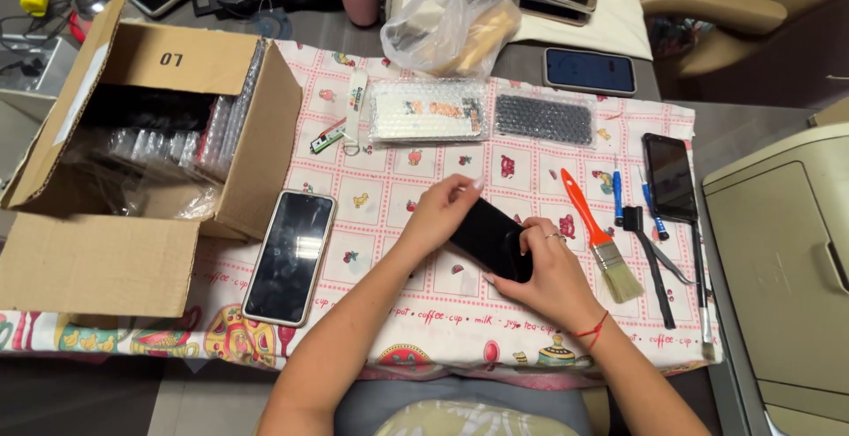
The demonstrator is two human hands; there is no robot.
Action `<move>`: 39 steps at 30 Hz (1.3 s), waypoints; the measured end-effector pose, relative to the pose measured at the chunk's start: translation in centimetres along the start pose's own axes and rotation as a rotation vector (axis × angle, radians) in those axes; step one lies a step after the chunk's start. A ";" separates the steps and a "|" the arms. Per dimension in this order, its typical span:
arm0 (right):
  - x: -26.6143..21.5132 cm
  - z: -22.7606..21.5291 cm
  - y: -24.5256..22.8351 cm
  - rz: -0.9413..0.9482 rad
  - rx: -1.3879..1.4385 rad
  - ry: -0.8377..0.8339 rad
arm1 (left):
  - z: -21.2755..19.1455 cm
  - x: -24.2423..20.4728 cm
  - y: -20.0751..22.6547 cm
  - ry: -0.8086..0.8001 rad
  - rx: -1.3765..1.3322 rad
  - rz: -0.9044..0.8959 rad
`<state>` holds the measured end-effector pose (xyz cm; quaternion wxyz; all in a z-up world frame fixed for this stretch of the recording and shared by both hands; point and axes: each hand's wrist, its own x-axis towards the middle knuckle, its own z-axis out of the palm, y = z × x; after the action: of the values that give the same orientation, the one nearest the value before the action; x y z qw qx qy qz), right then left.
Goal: Unpacking a mobile phone and cleaning its screen with a brush and cloth.
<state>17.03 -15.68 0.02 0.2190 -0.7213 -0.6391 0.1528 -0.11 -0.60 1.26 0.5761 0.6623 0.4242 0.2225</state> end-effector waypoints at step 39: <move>0.2 1.8 0.6 -0.339 0.044 0.150 | 0.7 -0.3 -0.9 0.130 0.569 0.236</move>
<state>16.62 -15.36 -1.80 0.3045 -0.6077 -0.7297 0.0736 0.01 -1.20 0.32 0.3096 0.8260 0.4255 0.2022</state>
